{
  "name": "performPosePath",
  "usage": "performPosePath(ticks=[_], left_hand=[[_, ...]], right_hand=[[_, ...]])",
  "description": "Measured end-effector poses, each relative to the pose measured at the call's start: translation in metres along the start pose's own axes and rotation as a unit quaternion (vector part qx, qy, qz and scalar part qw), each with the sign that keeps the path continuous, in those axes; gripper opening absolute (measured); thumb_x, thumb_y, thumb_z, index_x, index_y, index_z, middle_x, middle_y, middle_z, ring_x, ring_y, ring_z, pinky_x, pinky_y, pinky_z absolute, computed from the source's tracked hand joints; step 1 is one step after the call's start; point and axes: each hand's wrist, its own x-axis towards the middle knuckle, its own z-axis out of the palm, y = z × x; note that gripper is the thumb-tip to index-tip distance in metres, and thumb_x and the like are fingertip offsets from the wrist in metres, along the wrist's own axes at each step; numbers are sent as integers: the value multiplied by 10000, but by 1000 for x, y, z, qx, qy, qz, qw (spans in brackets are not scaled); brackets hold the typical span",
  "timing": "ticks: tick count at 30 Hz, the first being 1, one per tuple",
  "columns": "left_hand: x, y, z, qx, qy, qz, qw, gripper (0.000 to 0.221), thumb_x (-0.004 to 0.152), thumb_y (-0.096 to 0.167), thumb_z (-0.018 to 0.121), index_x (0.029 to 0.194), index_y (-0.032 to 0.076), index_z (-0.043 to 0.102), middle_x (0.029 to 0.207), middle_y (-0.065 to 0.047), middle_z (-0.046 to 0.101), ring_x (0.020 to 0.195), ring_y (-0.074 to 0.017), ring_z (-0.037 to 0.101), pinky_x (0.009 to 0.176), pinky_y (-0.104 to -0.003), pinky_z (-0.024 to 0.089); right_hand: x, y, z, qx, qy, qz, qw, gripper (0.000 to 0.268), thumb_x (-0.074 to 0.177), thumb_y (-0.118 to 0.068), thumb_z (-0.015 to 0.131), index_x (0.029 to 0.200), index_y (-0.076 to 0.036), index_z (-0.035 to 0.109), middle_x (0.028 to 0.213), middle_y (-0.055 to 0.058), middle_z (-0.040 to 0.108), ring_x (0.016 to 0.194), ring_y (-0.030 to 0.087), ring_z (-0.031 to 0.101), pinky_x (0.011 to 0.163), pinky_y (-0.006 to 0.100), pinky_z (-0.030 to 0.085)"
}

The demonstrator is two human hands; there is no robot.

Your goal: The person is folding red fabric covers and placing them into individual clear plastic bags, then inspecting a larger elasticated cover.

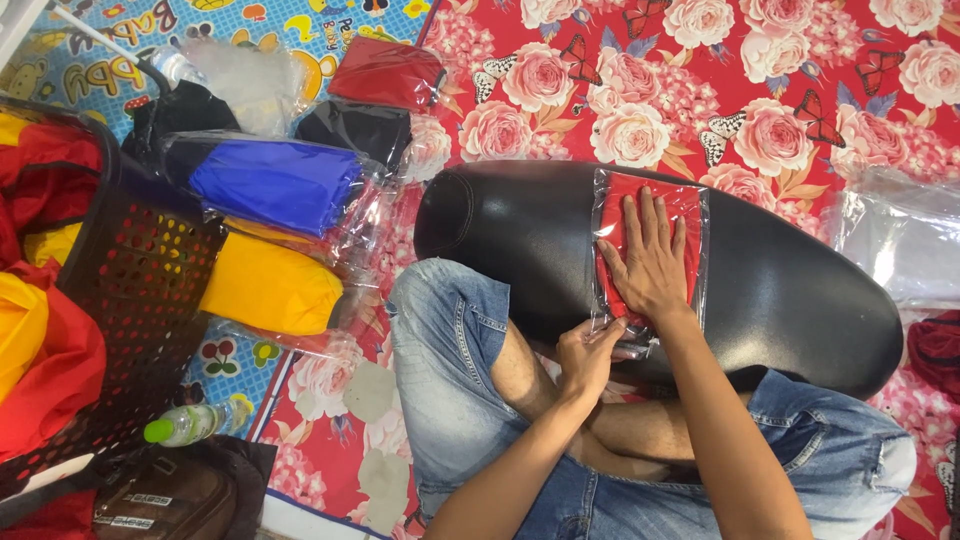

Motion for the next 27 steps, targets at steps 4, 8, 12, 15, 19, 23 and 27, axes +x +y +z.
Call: performPosePath(ticks=[4, 8, 12, 15, 19, 23, 27], left_hand=[[-5, 8, -5, -5, -3, 0, 1000, 287, 806, 345, 846, 1009, 143, 825, 764, -29, 776, 828, -125, 760, 716, -288, 605], [3, -4, -1, -75, -15, -12, 997, 274, 810, 240, 850, 1023, 71, 812, 792, -95, 779, 727, -213, 763, 622, -319, 647], [-7, 9, 1, 12, -7, -9, 1000, 275, 804, 382, 847, 998, 187, 828, 742, 27, 774, 771, -152, 765, 678, -306, 621], [2, -4, 6, 33, 9, -10, 999, 265, 780, 408, 859, 986, 244, 835, 721, 52, 764, 810, -150, 765, 677, -293, 583], [-6, 9, 3, -63, -1, -13, 998, 289, 792, 274, 866, 1017, 99, 817, 769, -73, 775, 715, -193, 759, 641, -294, 640], [-8, 14, -7, -127, -44, -24, 991, 230, 844, 207, 823, 1015, 55, 791, 814, -87, 769, 762, -204, 761, 632, -300, 647], [-19, 35, -16, -178, -84, -71, 978, 312, 854, 221, 801, 1083, 15, 753, 993, -118, 797, 712, -243, 766, 660, -269, 626]], right_hand=[[0, 1, 1, 2, 0, 3, 1000, 787, 1041, -676, 243, 1665, -210, 132, 1739, 76, 43, 1599, 279, 28, 1280, 572, 39], [-2, 0, -1, 27, 28, -5, 999, 787, 1037, -670, 289, 1658, -203, 167, 1733, 91, 66, 1595, 293, 61, 1278, 579, 65], [-6, 8, 6, 77, 147, -41, 985, 697, 1056, -557, 474, 1593, -123, 378, 1681, 153, 258, 1552, 356, 234, 1255, 583, 171], [-4, 21, 12, 86, 242, -68, 964, 549, 1088, -412, 535, 1542, -107, 481, 1594, 174, 401, 1497, 376, 345, 1221, 576, 241], [-38, 13, -28, 129, 307, -31, 943, 361, 1136, -239, 557, 1419, -16, 575, 1474, 223, 499, 1393, 443, 462, 1159, 569, 364], [-82, 34, -32, 157, 327, 145, 921, 231, 1057, -221, 678, 1248, -91, 671, 1231, 123, 549, 1095, 304, 525, 979, 450, 402], [-132, 35, -32, 272, 315, 319, 851, 240, 1028, -314, 715, 1088, -87, 668, 1018, 67, 589, 969, 226, 570, 924, 377, 428]])
